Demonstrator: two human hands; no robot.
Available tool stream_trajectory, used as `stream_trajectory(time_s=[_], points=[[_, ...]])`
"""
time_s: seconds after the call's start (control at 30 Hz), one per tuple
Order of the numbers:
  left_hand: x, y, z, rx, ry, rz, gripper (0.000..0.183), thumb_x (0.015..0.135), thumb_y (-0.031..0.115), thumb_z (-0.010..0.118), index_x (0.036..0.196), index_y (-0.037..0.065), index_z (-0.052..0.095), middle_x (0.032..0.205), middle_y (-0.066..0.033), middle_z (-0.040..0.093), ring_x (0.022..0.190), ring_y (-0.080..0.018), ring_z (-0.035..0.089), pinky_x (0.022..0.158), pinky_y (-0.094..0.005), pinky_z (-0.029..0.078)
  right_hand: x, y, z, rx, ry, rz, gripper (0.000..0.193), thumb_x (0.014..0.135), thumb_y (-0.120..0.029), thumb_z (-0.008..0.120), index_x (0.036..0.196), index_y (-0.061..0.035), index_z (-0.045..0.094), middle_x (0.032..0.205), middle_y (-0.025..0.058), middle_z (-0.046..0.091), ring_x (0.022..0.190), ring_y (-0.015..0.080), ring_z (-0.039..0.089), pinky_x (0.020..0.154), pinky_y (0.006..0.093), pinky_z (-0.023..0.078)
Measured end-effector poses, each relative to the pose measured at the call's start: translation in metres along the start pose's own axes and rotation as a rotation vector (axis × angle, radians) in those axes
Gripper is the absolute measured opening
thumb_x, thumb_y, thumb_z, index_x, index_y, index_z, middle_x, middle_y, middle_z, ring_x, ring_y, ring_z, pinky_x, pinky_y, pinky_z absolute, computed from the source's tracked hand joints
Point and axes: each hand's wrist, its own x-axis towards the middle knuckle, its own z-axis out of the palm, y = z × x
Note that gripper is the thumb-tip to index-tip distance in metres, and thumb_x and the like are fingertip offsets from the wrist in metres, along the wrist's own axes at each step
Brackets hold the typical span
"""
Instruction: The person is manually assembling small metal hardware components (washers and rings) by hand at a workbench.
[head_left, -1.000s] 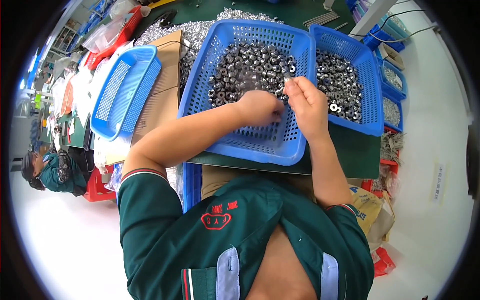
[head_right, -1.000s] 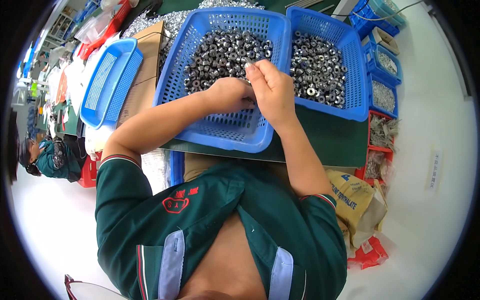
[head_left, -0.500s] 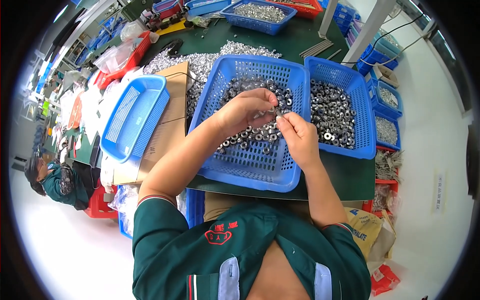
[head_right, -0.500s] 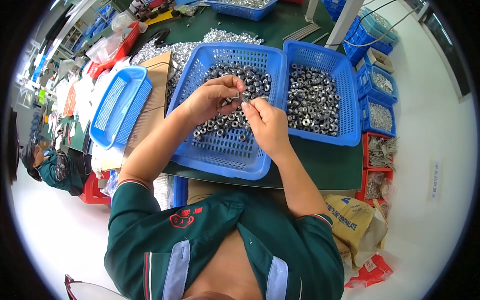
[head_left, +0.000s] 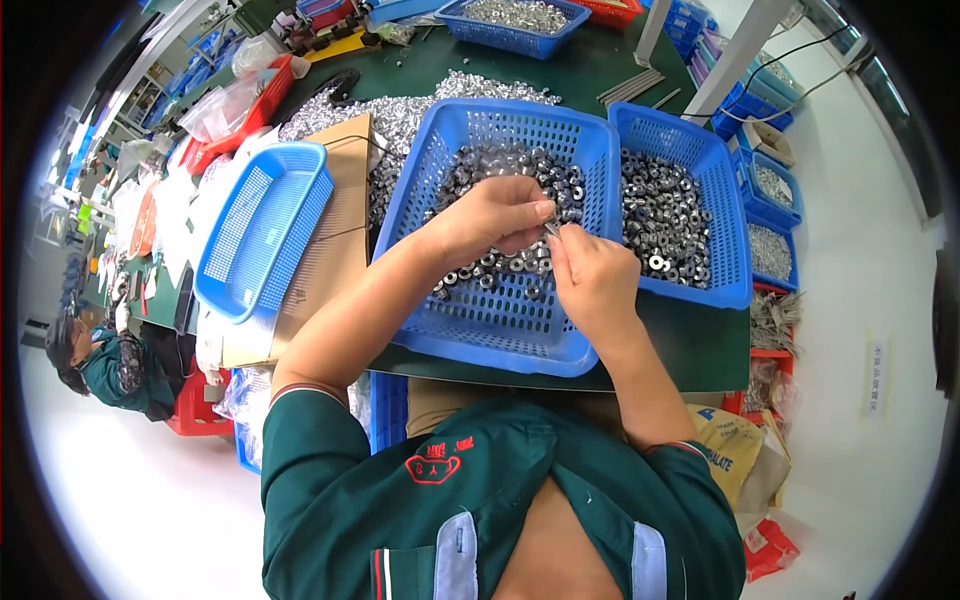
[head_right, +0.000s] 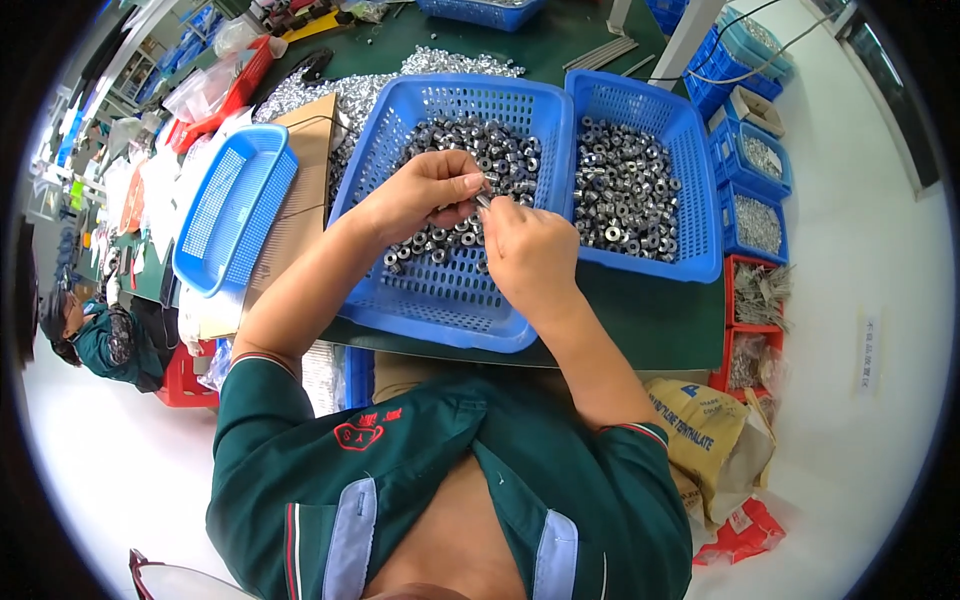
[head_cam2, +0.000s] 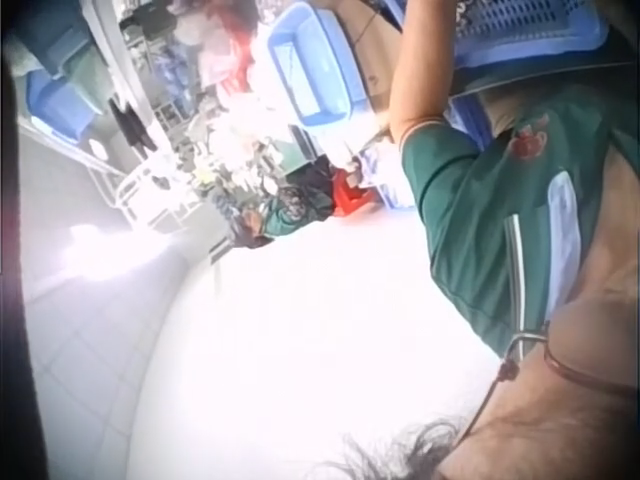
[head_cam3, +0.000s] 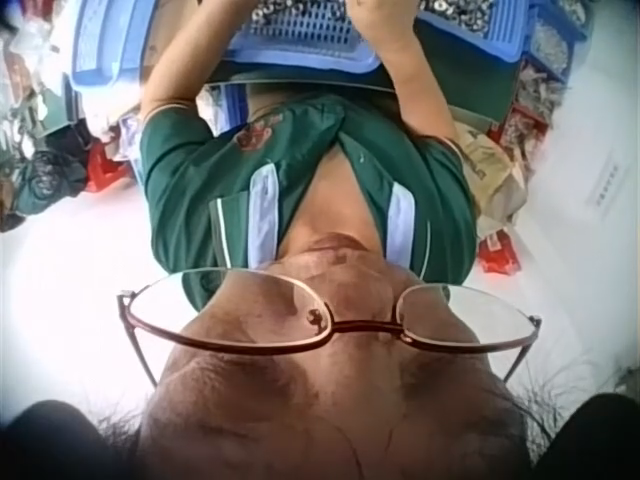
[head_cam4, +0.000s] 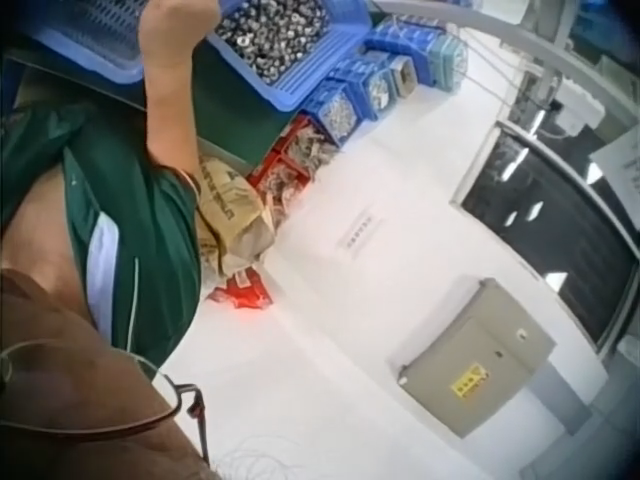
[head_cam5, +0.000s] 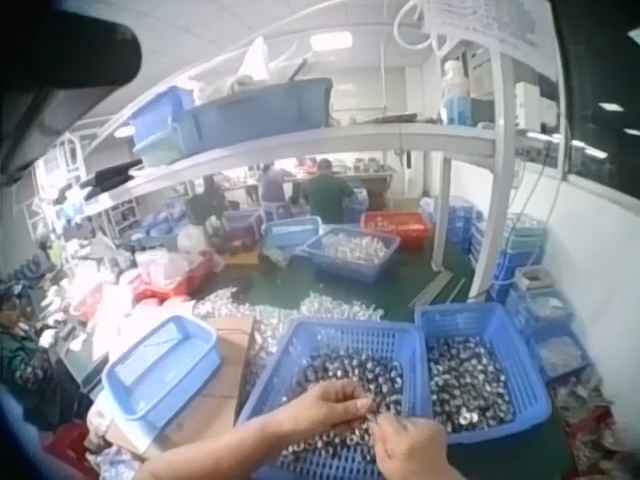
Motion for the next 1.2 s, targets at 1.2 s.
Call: stream_trajectory(time_s=[1.2], points=[[0.008,-0.061,0.004,1.244,-0.326,0.082,0.022,0.085,0.022,0.058,0.103,0.009,0.06,0.085,-0.0155,0.066,0.078,-0.0347,0.065,0.068,-0.0457,0.05,0.003,0.012,-0.001,0.495,-0.074,0.331,0.023,0.092,-0.02,0.058,0.081,-0.0007,0.058,0.055,0.0106,0.05,0.047,0.0155,0.049,0.047,0.0308,0.038]])
